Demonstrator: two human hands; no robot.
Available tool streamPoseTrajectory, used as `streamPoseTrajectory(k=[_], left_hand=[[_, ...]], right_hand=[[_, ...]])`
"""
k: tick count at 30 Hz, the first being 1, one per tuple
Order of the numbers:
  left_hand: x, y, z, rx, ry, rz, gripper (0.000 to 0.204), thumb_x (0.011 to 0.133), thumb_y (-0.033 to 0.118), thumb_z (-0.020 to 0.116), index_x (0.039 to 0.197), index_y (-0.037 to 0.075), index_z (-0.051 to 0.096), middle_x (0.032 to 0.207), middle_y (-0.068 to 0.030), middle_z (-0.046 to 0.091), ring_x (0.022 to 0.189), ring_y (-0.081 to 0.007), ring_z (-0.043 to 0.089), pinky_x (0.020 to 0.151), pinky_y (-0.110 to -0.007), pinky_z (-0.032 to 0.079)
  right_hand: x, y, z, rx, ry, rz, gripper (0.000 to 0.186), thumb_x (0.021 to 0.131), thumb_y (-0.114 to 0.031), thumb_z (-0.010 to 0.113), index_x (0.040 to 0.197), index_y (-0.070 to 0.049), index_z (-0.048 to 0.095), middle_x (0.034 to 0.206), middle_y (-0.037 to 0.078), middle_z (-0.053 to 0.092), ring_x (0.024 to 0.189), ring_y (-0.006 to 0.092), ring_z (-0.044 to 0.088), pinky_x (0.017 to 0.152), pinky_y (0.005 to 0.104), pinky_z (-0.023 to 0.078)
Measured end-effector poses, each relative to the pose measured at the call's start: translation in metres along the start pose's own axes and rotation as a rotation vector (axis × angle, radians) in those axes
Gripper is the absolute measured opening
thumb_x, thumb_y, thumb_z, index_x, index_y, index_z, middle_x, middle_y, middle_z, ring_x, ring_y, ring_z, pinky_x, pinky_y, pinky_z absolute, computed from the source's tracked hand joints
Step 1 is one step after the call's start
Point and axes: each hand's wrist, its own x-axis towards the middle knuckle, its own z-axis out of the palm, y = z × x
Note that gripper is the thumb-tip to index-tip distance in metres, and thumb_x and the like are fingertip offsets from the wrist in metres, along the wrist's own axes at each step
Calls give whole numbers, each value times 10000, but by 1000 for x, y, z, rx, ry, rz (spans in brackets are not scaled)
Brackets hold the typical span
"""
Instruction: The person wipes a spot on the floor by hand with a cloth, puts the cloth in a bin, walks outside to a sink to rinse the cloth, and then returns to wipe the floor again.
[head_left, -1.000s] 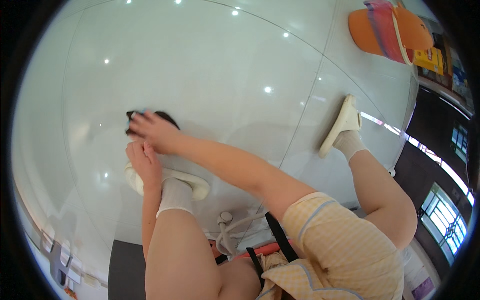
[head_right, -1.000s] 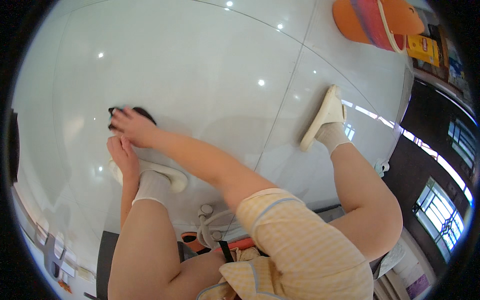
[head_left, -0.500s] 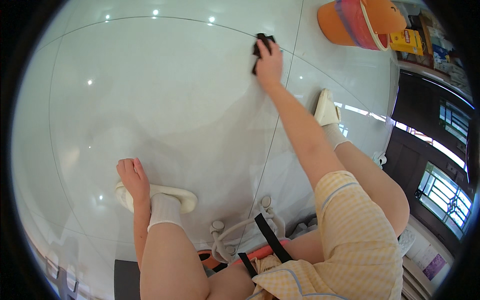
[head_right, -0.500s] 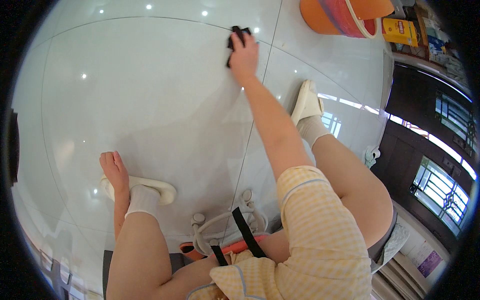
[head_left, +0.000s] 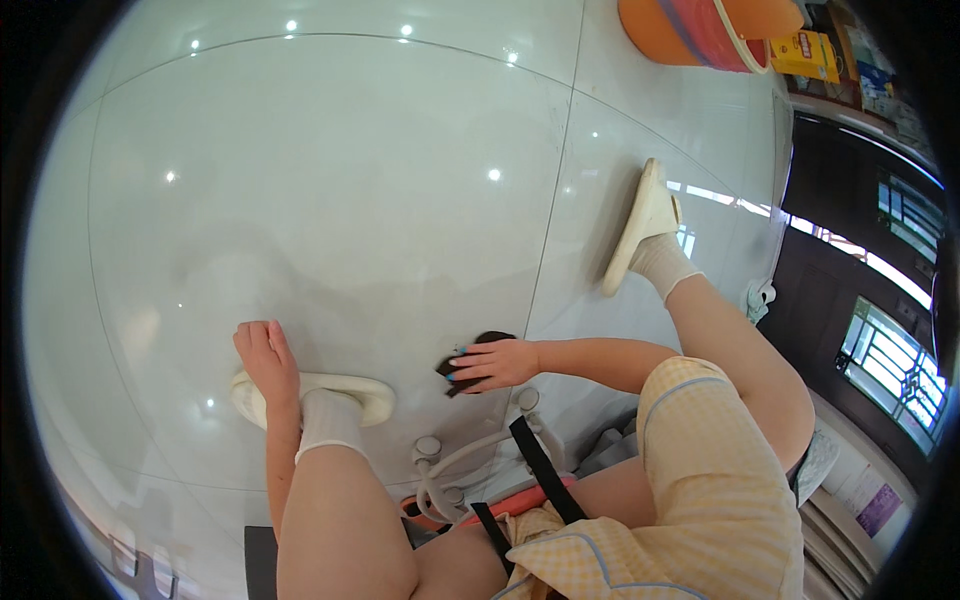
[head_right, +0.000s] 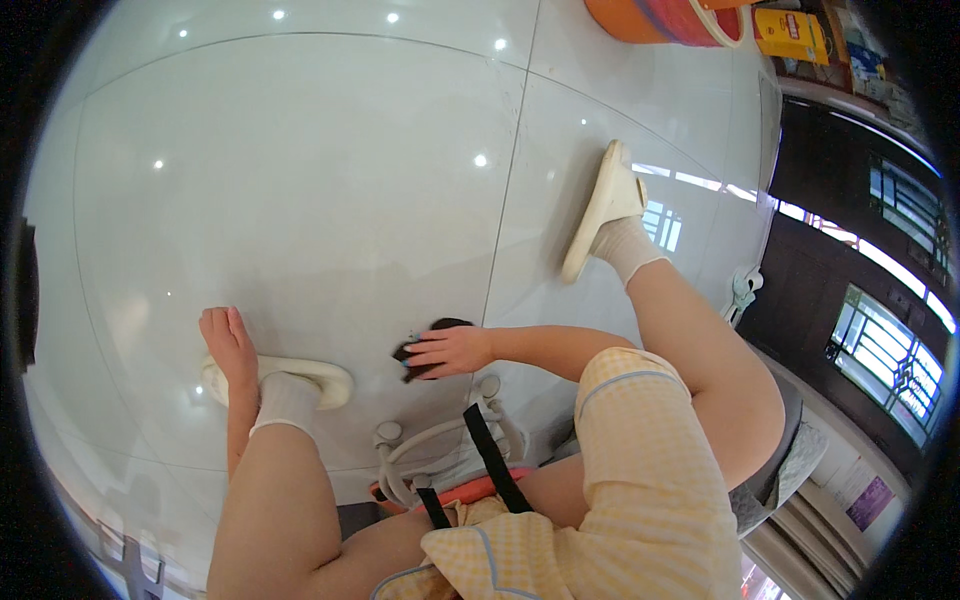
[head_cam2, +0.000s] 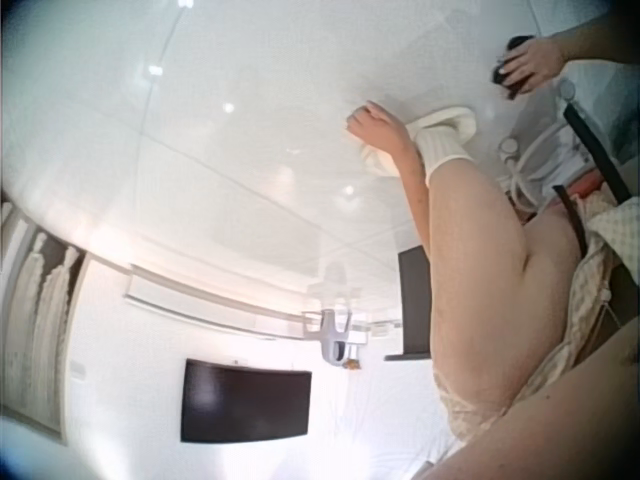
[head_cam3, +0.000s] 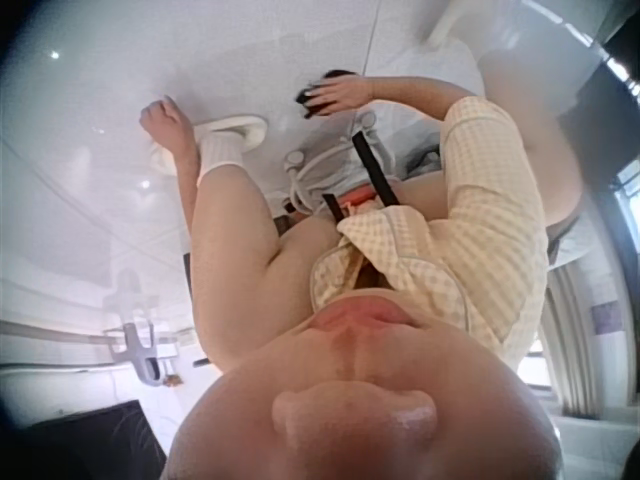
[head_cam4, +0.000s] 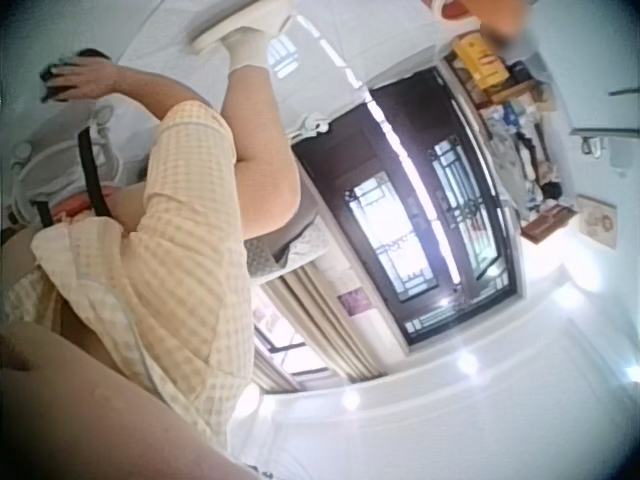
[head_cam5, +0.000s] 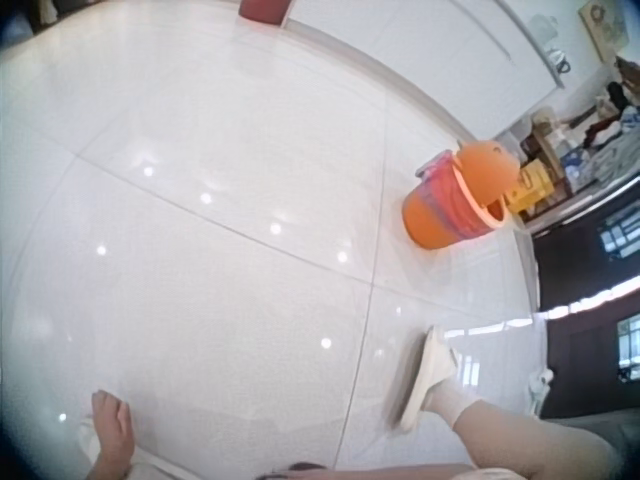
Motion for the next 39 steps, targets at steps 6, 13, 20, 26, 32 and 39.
streamPoseTrajectory(k=[6,13,20,26,32,39], left_hand=[[3,2,-5,26,-39,29,203,889,148,411,748,13,469,779,-93,449,758,-250,393,670,-348,342],[7,-2,-3,117,-37,86,191,884,159,417,763,26,482,783,-100,458,755,-262,404,657,-360,347],[59,39,-69,212,-208,477,123,818,83,508,714,19,495,726,-129,458,710,-319,435,631,-396,365],[154,205,-187,197,-355,663,126,830,99,516,763,-8,515,723,-106,506,667,-253,480,614,-326,400],[172,292,-252,266,-397,491,177,857,171,500,865,0,547,806,-107,567,701,-229,538,650,-304,433],[127,404,-191,755,-694,1011,134,822,199,541,850,69,557,800,-69,581,747,-250,546,653,-358,438]], right_hand=[[-33,23,-5,-121,-153,-166,268,810,-173,471,1052,-128,576,1272,136,421,1202,310,365,957,472,311],[-38,103,-98,-433,148,386,308,739,-108,564,1042,-164,571,1118,95,516,1030,288,485,849,418,393],[-24,138,-153,-594,546,852,488,663,76,489,1077,-164,582,1150,88,499,1107,282,438,914,376,384],[-10,67,-171,-364,1113,1112,420,712,64,468,1069,-124,582,1143,94,510,1042,299,478,884,353,409],[41,3,-191,-294,770,785,359,692,42,517,1001,-126,588,1098,81,524,1015,267,492,839,343,429],[74,4,-186,-279,480,711,311,715,-6,520,980,-154,588,1123,45,512,1077,224,456,883,338,396]])
